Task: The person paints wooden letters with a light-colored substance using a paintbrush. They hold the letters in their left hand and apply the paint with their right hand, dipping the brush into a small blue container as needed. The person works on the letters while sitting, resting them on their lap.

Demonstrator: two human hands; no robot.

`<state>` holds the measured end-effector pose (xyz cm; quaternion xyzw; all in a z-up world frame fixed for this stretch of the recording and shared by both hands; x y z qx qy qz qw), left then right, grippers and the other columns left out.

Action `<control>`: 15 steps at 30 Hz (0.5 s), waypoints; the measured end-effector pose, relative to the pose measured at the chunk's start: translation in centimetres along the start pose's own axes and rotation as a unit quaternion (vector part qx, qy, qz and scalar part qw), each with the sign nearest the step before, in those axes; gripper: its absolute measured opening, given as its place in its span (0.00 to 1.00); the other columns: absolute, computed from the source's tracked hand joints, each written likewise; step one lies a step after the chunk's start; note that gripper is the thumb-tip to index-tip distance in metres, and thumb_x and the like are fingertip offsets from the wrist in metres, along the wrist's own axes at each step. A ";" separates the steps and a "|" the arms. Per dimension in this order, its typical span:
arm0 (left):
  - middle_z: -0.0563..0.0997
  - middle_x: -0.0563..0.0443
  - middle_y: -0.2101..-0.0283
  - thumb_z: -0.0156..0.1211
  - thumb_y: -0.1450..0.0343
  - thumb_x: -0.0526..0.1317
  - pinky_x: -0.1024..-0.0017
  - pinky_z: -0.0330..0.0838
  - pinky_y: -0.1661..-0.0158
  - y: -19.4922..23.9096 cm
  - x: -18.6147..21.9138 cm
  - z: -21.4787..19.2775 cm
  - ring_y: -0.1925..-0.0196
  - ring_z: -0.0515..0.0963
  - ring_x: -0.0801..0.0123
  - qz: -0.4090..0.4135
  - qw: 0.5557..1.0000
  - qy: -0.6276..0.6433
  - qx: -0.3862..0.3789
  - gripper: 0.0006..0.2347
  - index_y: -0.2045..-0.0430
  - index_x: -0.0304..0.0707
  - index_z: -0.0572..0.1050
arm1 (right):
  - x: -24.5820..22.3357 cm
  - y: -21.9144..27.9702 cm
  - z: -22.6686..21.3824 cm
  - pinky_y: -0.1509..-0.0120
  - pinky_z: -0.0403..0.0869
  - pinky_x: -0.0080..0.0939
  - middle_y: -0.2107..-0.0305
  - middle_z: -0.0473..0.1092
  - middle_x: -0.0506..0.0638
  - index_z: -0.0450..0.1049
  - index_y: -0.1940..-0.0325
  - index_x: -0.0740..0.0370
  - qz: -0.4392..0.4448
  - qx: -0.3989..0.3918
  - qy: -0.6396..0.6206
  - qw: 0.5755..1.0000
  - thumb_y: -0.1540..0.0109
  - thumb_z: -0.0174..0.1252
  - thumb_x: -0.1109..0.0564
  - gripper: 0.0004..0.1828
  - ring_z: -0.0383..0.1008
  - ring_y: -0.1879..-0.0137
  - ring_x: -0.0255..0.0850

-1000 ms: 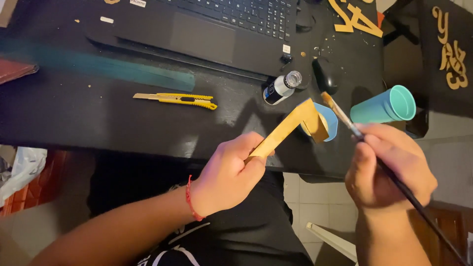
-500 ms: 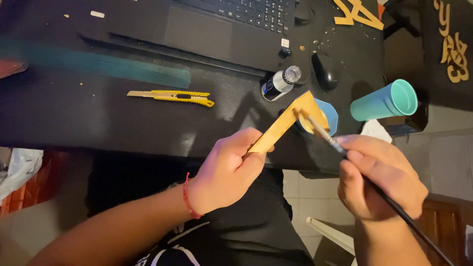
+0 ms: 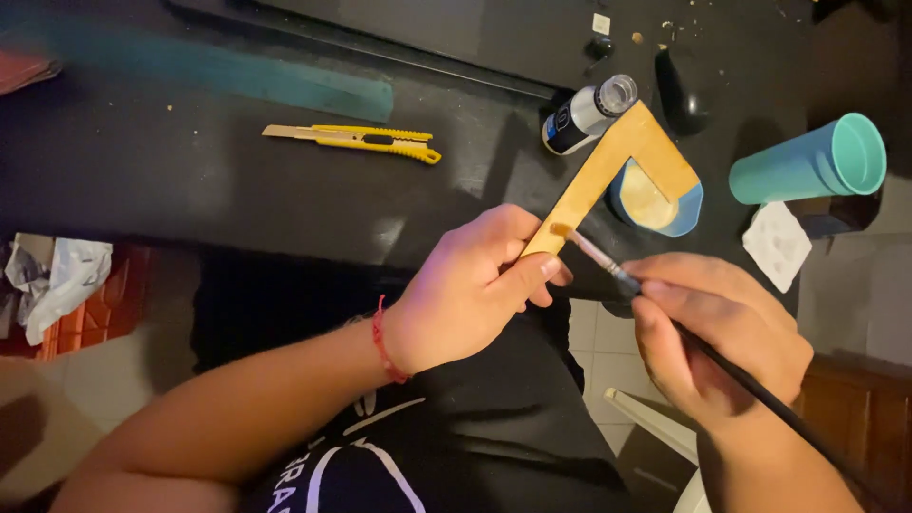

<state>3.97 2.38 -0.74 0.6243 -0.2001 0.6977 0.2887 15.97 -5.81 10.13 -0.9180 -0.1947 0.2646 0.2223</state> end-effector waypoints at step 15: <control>0.73 0.59 0.71 0.44 0.27 0.40 0.75 0.67 0.71 0.9 -0.1 0.5 0.75 0.67 0.75 -0.055 0.993 0.015 -0.099 0.12 0.52 0.41 0.68 | 2.5 1.6 -1.3 0.56 0.77 0.51 0.62 0.76 0.69 0.70 0.58 0.73 -0.106 -0.019 0.166 0.980 0.32 0.56 0.66 0.04 0.78 0.58 0.57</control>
Point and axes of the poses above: each hand's wrist, its own y-axis away from the middle knuckle, its own z-axis out of the palm, x = y × z, the point moved 6 cm from there along -y, towards the middle knuckle
